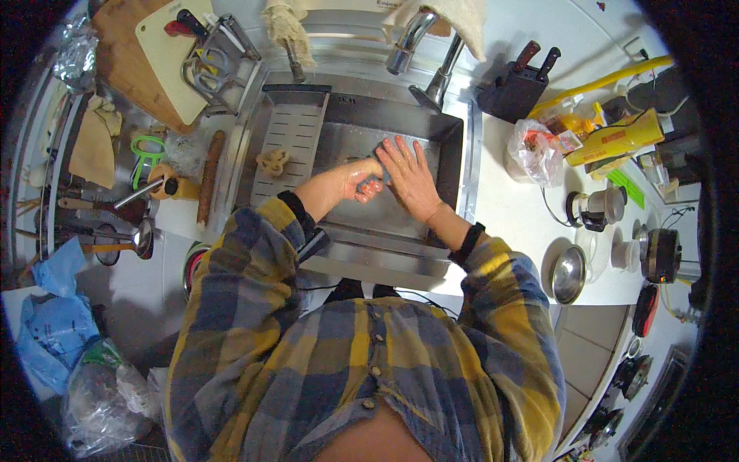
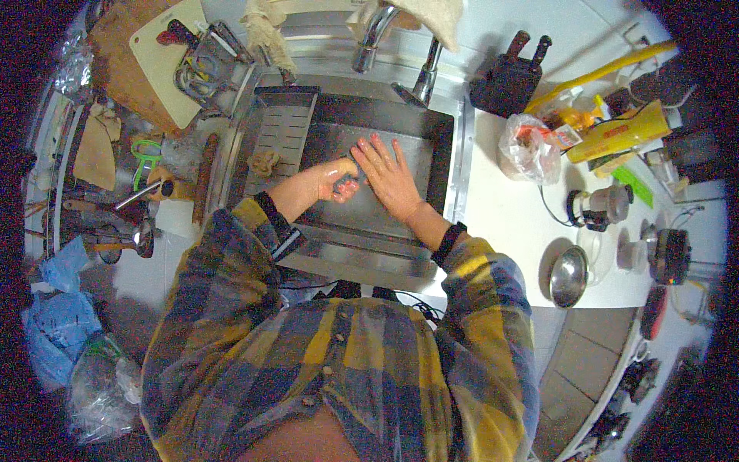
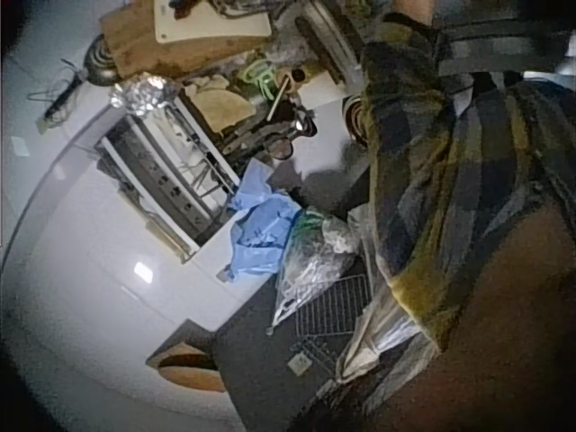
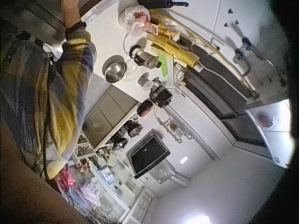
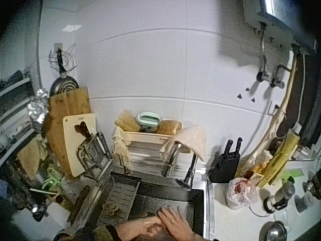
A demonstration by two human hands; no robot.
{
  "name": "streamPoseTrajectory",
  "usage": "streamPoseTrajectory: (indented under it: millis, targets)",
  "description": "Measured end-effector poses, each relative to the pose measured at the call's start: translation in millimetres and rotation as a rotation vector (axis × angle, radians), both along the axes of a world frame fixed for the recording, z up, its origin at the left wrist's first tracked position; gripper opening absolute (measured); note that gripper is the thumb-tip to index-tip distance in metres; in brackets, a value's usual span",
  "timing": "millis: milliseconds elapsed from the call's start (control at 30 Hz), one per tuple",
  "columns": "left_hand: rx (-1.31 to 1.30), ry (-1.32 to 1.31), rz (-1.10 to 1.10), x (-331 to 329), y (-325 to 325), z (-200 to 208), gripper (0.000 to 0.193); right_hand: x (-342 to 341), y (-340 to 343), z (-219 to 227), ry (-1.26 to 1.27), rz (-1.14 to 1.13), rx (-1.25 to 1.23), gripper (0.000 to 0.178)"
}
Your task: The person cleans a stainless steel kitchen sink using a dark cloth. They wipe the sink basin and drain area, then repeatedly rinse and wring the cloth under running water to remove residue.
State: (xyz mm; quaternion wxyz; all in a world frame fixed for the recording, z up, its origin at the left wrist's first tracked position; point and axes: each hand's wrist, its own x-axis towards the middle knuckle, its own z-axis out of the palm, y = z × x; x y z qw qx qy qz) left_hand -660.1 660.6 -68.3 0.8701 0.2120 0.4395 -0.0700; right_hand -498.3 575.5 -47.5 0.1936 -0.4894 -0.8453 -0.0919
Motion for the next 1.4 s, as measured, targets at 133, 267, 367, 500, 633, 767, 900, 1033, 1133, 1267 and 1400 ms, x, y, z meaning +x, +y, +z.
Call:
streamPoseTrajectory:
  millis: [133, 267, 367, 500, 633, 767, 900, 1033, 1133, 1267, 1400]
  targets:
    - [-0.138, -0.347, -0.155, 1.1, -13.5, 20.9, 0.015, 8.0, 34.4, 19.1, 0.054, 0.271, 0.131, 0.055]
    - [-0.015, -0.29, -0.206, 6.4, -21.0, 55.7, 0.015, 14.0, 47.6, 47.2, 0.072, 0.476, 0.153, 0.048]
    - [0.309, -0.099, -0.204, 8.3, -25.2, 66.2, 0.017, 13.2, 46.6, 54.4, -0.029, 0.448, -0.008, 0.036]
    - [0.821, 0.324, -0.124, 14.6, -26.5, 43.4, 0.02, 2.9, 49.4, 44.2, -0.221, 0.273, -0.12, 0.02]
    - [1.496, 0.491, -0.213, 9.8, -8.4, -42.9, 0.031, -9.0, 50.4, 33.8, -0.233, 0.172, -0.224, 0.015]
    - [1.6, 0.558, -0.334, 13.2, -7.3, -38.4, 0.041, -14.0, 52.3, 17.6, -0.242, 0.017, -0.446, 0.013]
    - [1.655, 0.6, -0.491, 10.1, -11.4, -3.7, 0.034, -17.1, 52.0, 2.6, -0.172, -0.106, -0.557, 0.015]
    - [1.813, 0.604, -0.606, 3.9, -12.6, -5.2, 0.036, -25.0, 45.4, -8.3, -0.024, -0.226, -0.592, 0.022]
    - [1.903, 0.551, -0.624, 0.6, -15.1, -14.3, 0.036, -28.8, 41.2, -16.3, 0.064, -0.312, -0.742, 0.024]
    - [1.964, 0.494, -0.631, 0.6, -16.8, -21.5, 0.032, -26.9, 41.7, -26.1, 0.159, -0.31, -0.883, 0.026]
    - [1.959, 0.514, -0.72, -2.0, -16.8, -22.2, 0.029, -27.6, 39.9, -30.8, 0.231, -0.312, -0.974, 0.027]
